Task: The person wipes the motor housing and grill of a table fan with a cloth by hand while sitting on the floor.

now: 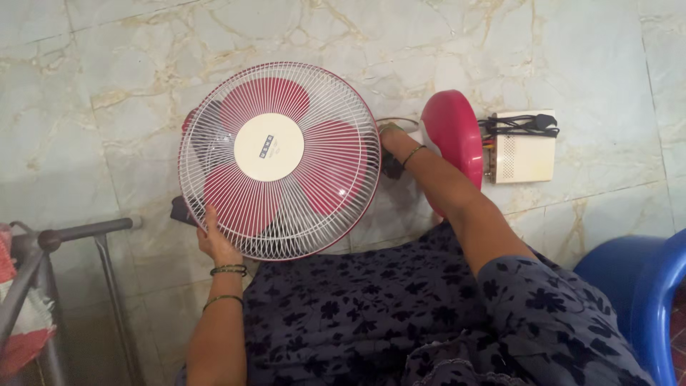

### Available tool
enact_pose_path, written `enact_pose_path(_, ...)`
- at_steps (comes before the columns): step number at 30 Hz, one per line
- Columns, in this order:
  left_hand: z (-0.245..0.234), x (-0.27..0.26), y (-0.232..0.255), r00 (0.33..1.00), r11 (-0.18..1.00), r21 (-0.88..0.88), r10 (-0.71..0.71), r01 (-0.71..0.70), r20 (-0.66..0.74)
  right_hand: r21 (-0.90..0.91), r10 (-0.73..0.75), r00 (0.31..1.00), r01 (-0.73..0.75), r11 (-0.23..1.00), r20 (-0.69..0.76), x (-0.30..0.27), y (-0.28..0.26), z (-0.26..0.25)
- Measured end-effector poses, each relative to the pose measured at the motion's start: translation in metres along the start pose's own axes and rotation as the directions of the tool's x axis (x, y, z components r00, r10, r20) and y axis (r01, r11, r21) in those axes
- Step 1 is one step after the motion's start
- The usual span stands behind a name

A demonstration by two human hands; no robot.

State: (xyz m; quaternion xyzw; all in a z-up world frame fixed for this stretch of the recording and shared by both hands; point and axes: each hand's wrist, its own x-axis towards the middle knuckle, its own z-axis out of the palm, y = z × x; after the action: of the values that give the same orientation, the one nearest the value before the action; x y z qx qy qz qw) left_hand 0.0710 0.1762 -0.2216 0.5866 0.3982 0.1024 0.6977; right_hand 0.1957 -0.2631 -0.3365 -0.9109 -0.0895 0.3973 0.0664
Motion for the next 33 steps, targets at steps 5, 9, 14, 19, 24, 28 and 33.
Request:
enact_pose_path(5, 0.003, 0.004, -0.003, 1.0, 1.0, -0.027, 0.005, -0.005, 0.015, -0.027, 0.013, 1.0, -0.013, 1.0, -0.015, -0.012, -0.008, -0.011)
enact_pose_path(9, 0.008, 0.008, -0.004, 1.0, 1.0, -0.025, 0.019, -0.019, 0.003, -0.025, 0.029, 0.998, -0.031, 0.999, -0.058, -0.023, -0.012, -0.015)
enact_pose_path(14, 0.02, 0.014, 0.002, 1.0, 0.999, -0.041, -0.005, 0.004, -0.022, -0.113, 0.049, 0.97, -0.077, 0.991, -0.237, -0.032, -0.01, -0.003)
enact_pose_path(19, 0.031, 0.025, 0.008, 1.0, 0.999, -0.031, -0.031, 0.031, 0.0, 0.058, 0.052, 0.969, -0.039, 0.998, -0.24, -0.058, 0.017, -0.036)
enact_pose_path(24, 0.037, 0.042, 0.01, 0.994, 0.992, 0.064, -0.106, 0.106, -0.001, 0.207, 0.087, 0.84, 0.031, 0.978, -0.536, -0.101, 0.047, -0.087)
enact_pose_path(28, 0.046, 0.048, 0.016, 0.987, 0.983, 0.104, -0.141, 0.149, -0.08, 0.128, 0.16, 0.831, -0.107, 0.986, -0.533, -0.166, 0.073, -0.132)
enact_pose_path(33, 0.052, 0.044, 0.022, 0.983, 0.981, 0.086, -0.17, 0.176, -0.067, 0.141, 0.34, 0.827, -0.309, 0.94, -0.449, -0.249, 0.071, -0.125)
